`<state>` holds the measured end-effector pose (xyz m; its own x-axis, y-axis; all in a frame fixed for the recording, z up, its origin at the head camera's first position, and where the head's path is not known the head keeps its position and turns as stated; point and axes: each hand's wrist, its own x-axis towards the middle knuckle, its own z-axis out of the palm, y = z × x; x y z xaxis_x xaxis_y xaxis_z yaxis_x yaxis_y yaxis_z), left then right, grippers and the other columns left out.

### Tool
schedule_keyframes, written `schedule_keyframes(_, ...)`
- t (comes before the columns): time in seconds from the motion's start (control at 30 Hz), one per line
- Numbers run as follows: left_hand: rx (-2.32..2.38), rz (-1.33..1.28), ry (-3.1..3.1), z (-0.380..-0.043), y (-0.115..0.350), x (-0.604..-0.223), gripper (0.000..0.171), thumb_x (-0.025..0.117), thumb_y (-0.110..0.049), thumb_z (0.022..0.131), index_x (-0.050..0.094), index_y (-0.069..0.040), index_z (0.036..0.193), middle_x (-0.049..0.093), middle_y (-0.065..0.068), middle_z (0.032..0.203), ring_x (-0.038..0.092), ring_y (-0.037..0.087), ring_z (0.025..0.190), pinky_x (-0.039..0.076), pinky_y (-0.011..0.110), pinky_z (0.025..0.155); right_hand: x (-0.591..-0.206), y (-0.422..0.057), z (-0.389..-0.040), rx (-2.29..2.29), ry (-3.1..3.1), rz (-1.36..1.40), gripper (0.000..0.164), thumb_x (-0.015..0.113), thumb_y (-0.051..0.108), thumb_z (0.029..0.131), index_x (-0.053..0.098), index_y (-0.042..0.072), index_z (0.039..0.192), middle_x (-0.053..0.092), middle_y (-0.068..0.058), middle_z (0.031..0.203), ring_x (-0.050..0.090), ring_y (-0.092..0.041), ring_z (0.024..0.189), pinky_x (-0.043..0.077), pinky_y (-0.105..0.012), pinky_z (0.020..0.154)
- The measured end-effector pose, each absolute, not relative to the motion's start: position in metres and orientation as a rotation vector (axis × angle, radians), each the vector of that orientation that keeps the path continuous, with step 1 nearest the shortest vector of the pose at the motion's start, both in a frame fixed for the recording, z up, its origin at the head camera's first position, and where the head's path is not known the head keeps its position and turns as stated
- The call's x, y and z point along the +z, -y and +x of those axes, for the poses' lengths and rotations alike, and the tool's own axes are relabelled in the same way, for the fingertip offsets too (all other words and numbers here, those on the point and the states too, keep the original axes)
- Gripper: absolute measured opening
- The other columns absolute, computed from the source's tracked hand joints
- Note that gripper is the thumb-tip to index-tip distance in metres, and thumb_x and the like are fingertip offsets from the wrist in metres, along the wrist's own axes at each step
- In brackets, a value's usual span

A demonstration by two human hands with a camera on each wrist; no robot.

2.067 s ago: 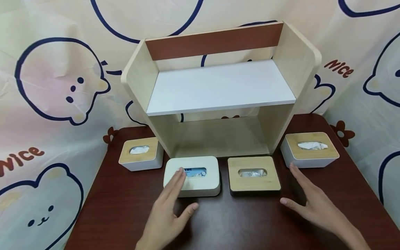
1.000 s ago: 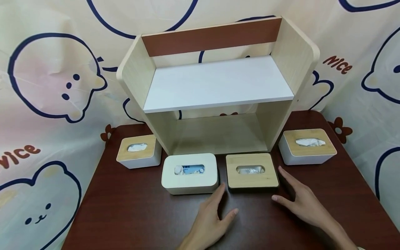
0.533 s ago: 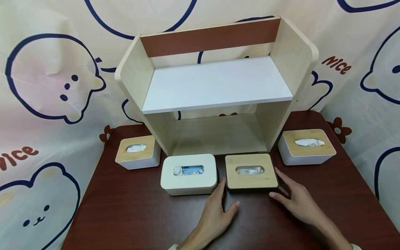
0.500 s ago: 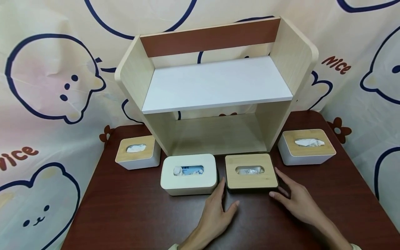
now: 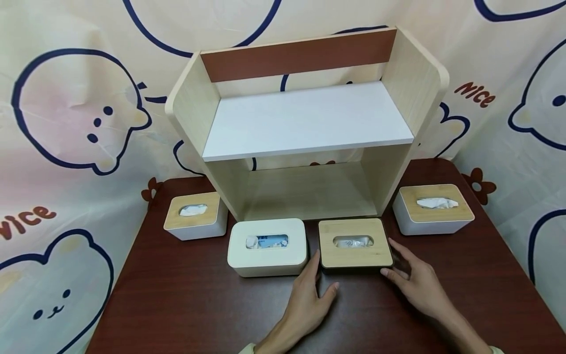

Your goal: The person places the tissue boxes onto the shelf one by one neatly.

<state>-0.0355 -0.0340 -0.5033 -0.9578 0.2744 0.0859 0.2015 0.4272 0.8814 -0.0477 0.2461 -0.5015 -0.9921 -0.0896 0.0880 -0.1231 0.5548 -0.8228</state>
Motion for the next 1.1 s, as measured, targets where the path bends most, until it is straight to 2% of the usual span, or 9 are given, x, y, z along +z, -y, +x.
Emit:
schedule_keyframes(0.1,1.664,0.441,-2.53,-0.036,0.033,-0.504,0.082,0.074,-0.009,0.101,0.027,0.011,0.164,0.033,0.032,0.169,0.04,0.04,0.155,0.051,0.042,0.116,-0.502,-0.245,-0.047,1.447,2.745,0.163,0.08,0.084,0.003,0.091,0.046,0.004,0.162,0.055,-0.033,0.155,0.062,-0.036,0.13,0.063,-0.024,0.089)
schedule_keyframes(0.37,1.724,0.457,-2.509,-0.036,0.033,-0.505,0.083,0.075,-0.008,0.099,0.027,0.012,0.164,0.033,0.033,0.169,0.04,0.04,0.155,0.051,0.044,0.116,-0.495,-0.243,-0.048,1.45,2.723,0.109,0.079,0.084,-0.002,0.089,0.05,0.004,0.16,0.058,-0.032,0.152,0.061,-0.04,0.132,0.06,-0.014,0.089)
schedule_keyframes(0.43,1.724,0.473,-2.529,-0.036,0.033,-0.504,0.083,0.076,-0.008,0.099,0.028,0.012,0.164,0.034,0.033,0.169,0.041,0.041,0.155,0.051,0.044,0.116,-0.493,-0.243,-0.048,1.463,2.703,0.105,0.079,0.084,-0.003,0.089,0.05,0.006,0.16,0.058,-0.031,0.153,0.061,-0.034,0.133,0.059,-0.013,0.09)
schedule_keyframes(0.5,1.708,0.489,-2.563,-0.036,0.032,-0.501,0.083,0.077,-0.008,0.098,0.028,0.012,0.163,0.036,0.033,0.168,0.042,0.041,0.154,0.052,0.045,0.115,-0.491,-0.244,-0.049,1.486,2.678,0.106,0.08,0.083,-0.004,0.089,0.05,0.008,0.161,0.057,-0.031,0.154,0.063,-0.017,0.133,0.058,-0.011,0.09)
schedule_keyframes(0.6,1.637,0.494,-2.643,-0.036,0.029,-0.495,0.084,0.078,-0.011,0.098,0.029,0.011,0.164,0.038,0.031,0.167,0.043,0.041,0.154,0.049,0.049,0.118,-0.489,-0.245,-0.05,1.521,2.636,0.124,0.081,0.083,-0.006,0.089,0.05,0.01,0.161,0.056,-0.03,0.155,0.056,0.011,0.128,0.057,-0.01,0.09)
schedule_keyframes(0.67,1.582,0.486,-2.693,-0.036,0.027,-0.49,0.085,0.078,-0.013,0.098,0.029,0.011,0.164,0.039,0.031,0.167,0.043,0.041,0.154,0.047,0.053,0.12,-0.487,-0.246,-0.052,1.537,2.613,0.141,0.081,0.082,-0.006,0.089,0.049,0.009,0.161,0.056,-0.03,0.155,0.049,0.021,0.124,0.057,-0.009,0.09)
schedule_keyframes(0.8,1.524,0.454,-2.735,-0.04,0.023,-0.481,0.086,0.077,-0.018,0.1,0.028,0.01,0.165,0.038,0.031,0.168,0.041,0.041,0.156,0.043,0.058,0.123,-0.484,-0.247,-0.057,1.572,2.571,0.169,0.078,0.081,-0.007,0.09,0.049,0.005,0.16,0.057,-0.032,0.152,0.05,0.022,0.122,0.057,-0.008,0.09)
schedule_keyframes(1.1,1.641,0.414,-2.71,-0.053,0.01,-0.473,0.086,0.074,-0.016,0.101,0.024,0.006,0.167,0.03,0.027,0.173,0.031,0.036,0.162,0.037,0.058,0.127,-0.479,-0.25,-0.075,1.585,2.539,0.194,0.073,0.079,-0.007,0.092,0.05,0.001,0.159,0.055,-0.033,0.154,0.05,0.023,0.123,0.057,-0.008,0.088)
